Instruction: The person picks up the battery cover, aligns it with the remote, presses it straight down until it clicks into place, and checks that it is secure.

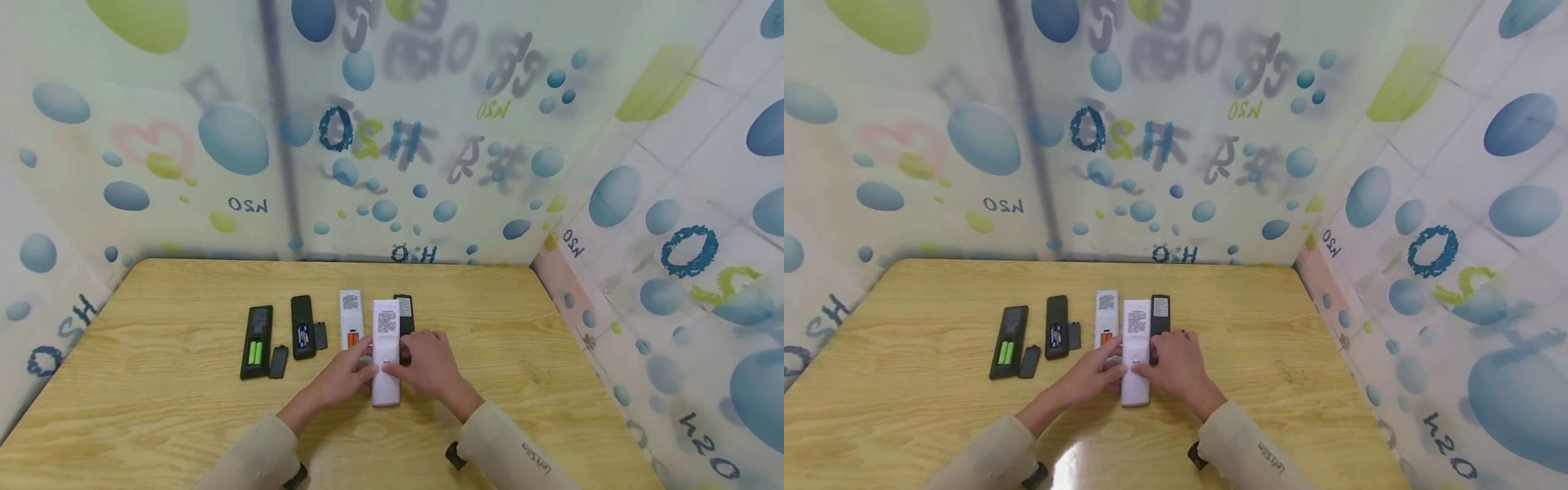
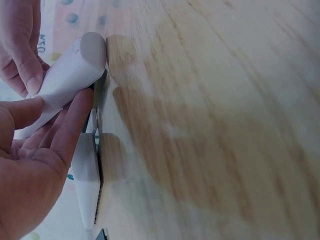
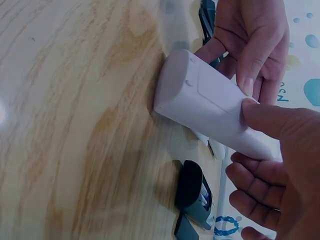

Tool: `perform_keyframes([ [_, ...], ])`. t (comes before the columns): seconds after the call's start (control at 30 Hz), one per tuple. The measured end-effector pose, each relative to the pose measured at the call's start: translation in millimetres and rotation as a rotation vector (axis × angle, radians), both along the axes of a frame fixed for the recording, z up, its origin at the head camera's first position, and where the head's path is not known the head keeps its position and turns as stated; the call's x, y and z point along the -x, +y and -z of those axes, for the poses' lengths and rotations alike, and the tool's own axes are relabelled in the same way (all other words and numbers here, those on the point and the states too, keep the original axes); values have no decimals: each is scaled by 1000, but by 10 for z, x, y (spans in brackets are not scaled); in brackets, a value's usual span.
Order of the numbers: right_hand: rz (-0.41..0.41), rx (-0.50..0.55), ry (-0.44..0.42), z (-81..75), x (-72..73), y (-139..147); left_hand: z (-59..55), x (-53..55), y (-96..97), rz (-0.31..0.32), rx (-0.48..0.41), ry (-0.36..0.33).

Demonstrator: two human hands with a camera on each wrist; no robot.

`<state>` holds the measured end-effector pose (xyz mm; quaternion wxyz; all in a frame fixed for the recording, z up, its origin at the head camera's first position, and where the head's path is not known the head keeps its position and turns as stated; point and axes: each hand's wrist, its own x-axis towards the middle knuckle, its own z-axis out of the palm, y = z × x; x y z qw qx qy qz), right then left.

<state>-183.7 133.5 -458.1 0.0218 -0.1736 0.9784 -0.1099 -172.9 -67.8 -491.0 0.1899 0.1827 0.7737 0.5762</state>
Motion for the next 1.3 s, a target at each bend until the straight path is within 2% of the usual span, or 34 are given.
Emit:
perform_keyframes([
  [0.17, 4, 13, -11, 1, 6, 17, -6, -6, 13, -3, 15, -2],
  [0.5, -48, -5, -31, 17, 35, 43, -9, -8, 27, -8, -2, 14],
  [0.77, -61, 10, -6, -7, 29, 116, -27, -6, 41, -24, -44, -25],
  [1.0, -51, 7, -5, -71, 27, 138, -63, 1, 30, -28, -23, -37],
  [1.3, -61, 13, -13, -61, 25, 200, -62, 11, 68, -34, -14, -31],
])
